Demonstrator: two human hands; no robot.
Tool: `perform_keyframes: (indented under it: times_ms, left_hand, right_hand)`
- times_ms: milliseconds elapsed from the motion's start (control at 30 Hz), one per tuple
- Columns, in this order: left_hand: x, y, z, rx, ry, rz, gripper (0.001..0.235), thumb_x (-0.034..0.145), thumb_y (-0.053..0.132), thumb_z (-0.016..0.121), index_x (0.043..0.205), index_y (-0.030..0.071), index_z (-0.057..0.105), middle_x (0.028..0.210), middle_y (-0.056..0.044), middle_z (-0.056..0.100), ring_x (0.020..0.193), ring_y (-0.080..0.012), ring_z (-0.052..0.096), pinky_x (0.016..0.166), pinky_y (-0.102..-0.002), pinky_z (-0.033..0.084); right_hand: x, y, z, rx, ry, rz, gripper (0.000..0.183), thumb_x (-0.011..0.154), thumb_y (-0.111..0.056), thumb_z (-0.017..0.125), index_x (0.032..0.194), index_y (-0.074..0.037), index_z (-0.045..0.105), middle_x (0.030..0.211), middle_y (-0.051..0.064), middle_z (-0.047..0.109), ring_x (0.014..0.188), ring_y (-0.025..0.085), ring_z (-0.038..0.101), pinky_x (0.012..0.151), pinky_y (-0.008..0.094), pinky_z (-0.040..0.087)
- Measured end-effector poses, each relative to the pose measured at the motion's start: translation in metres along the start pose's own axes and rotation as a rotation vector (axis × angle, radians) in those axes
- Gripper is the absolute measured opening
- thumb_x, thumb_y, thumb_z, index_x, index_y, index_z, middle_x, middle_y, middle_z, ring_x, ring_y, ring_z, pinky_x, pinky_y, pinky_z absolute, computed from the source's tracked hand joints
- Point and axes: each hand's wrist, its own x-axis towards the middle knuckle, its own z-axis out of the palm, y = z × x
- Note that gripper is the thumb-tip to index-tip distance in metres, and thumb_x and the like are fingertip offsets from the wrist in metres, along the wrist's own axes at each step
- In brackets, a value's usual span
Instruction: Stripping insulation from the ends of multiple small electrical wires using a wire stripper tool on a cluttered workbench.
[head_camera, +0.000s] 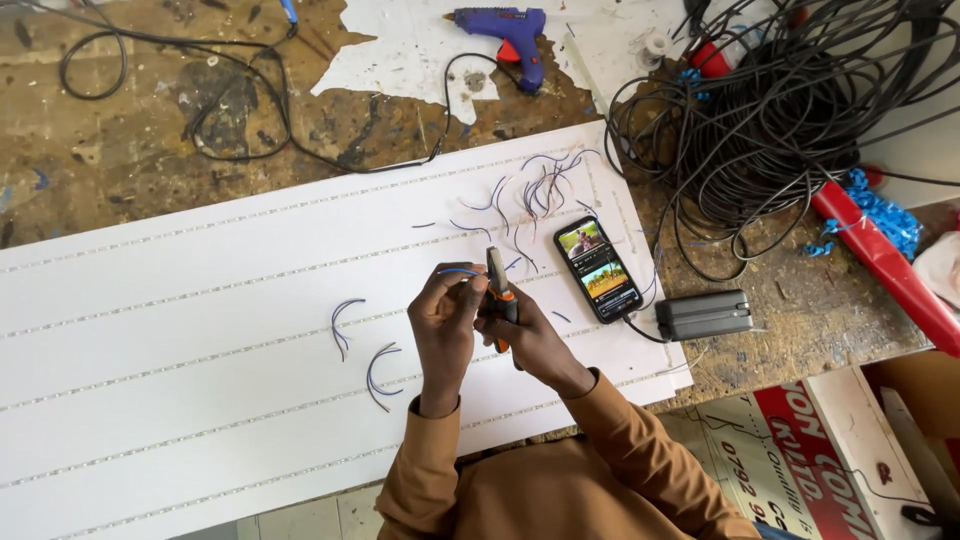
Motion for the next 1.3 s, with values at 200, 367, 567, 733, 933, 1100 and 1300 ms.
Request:
perform_keyframes:
  times_ms: [200, 367, 567, 733, 933, 1100, 1300]
  left_hand:
    - [0.008, -0.002, 0.003, -0.316, -0.062, 0.105, 0.010, 0.109, 0.006, 0.070, 0.107, -0.004, 0.074, 0.103, -0.022, 0.075, 0.108, -0.0278, 0.066, 0.076, -0.030, 0.053]
    - [0.008, -0.026, -0.013, -0.469, -0.086, 0.212, 0.024, 0.110, 0.022, 0.075, 0.107, -0.003, 0.078, 0.092, -0.023, 0.075, 0.101, -0.0323, 0.068, 0.081, -0.036, 0.054]
    - [0.005, -0.021, -0.011, -0.578, -0.066, 0.181, 0.023, 0.113, 0.017, 0.066, 0.102, -0.004, 0.067, 0.069, -0.017, 0.061, 0.082, -0.0353, 0.070, 0.071, -0.040, 0.058]
    - [0.008, -0.020, 0.005, -0.296, 0.212, 0.257, 0.028, 0.116, 0.018, 0.059, 0.102, -0.004, 0.066, 0.064, -0.003, 0.040, 0.059, -0.0157, 0.051, 0.056, -0.027, 0.046]
    - [0.009, -0.005, 0.013, -0.100, 0.334, 0.278, 0.030, 0.118, 0.016, 0.058, 0.101, -0.005, 0.070, 0.062, -0.003, 0.041, 0.055, -0.0118, 0.044, 0.056, -0.027, 0.043]
    - [0.023, -0.010, 0.011, -0.287, 0.602, 0.110, 0.017, 0.113, 0.009, 0.056, 0.096, 0.009, 0.060, 0.076, 0.005, 0.036, 0.063, -0.0064, 0.040, 0.058, -0.020, 0.036]
    - [0.021, -0.031, 0.002, -0.224, 0.505, -0.104, 0.023, 0.118, 0.022, 0.063, 0.108, 0.003, 0.070, 0.073, 0.002, 0.044, 0.077, -0.0131, 0.056, 0.066, -0.024, 0.041]
  right_hand:
    - [0.004, -0.004, -0.003, 0.070, -0.071, -0.003, 0.006, 0.099, 0.001, 0.069, 0.103, -0.001, 0.073, 0.078, 0.015, 0.067, 0.077, 0.029, 0.071, 0.068, 0.042, 0.054]
    - [0.019, 0.005, -0.004, 0.092, -0.096, 0.053, 0.013, 0.089, 0.004, 0.083, 0.094, -0.001, 0.073, 0.067, 0.007, 0.061, 0.051, 0.016, 0.058, 0.048, 0.029, 0.046]
    - [0.019, 0.015, 0.001, -0.020, -0.073, -0.023, 0.021, 0.081, 0.014, 0.076, 0.093, -0.003, 0.073, 0.071, 0.005, 0.057, 0.060, 0.016, 0.054, 0.056, 0.032, 0.043]
    - [0.018, 0.000, 0.034, 0.003, 0.039, 0.017, 0.027, 0.078, 0.016, 0.065, 0.096, -0.002, 0.075, 0.076, 0.007, 0.062, 0.065, 0.018, 0.054, 0.061, 0.035, 0.044]
    - [0.004, -0.012, 0.061, 0.097, 0.227, 0.034, 0.024, 0.087, 0.014, 0.061, 0.100, -0.001, 0.074, 0.082, 0.009, 0.064, 0.076, 0.015, 0.052, 0.070, 0.032, 0.044]
    - [0.012, 0.008, 0.065, 0.689, 0.509, 0.126, 0.035, 0.086, 0.014, 0.062, 0.107, -0.013, 0.051, 0.087, -0.005, 0.045, 0.076, 0.014, 0.050, 0.075, 0.031, 0.043]
    - [0.024, 0.019, 0.019, 0.367, 0.398, 0.088, 0.031, 0.092, 0.004, 0.070, 0.111, -0.012, 0.053, 0.098, 0.003, 0.052, 0.094, 0.022, 0.060, 0.081, 0.040, 0.049]
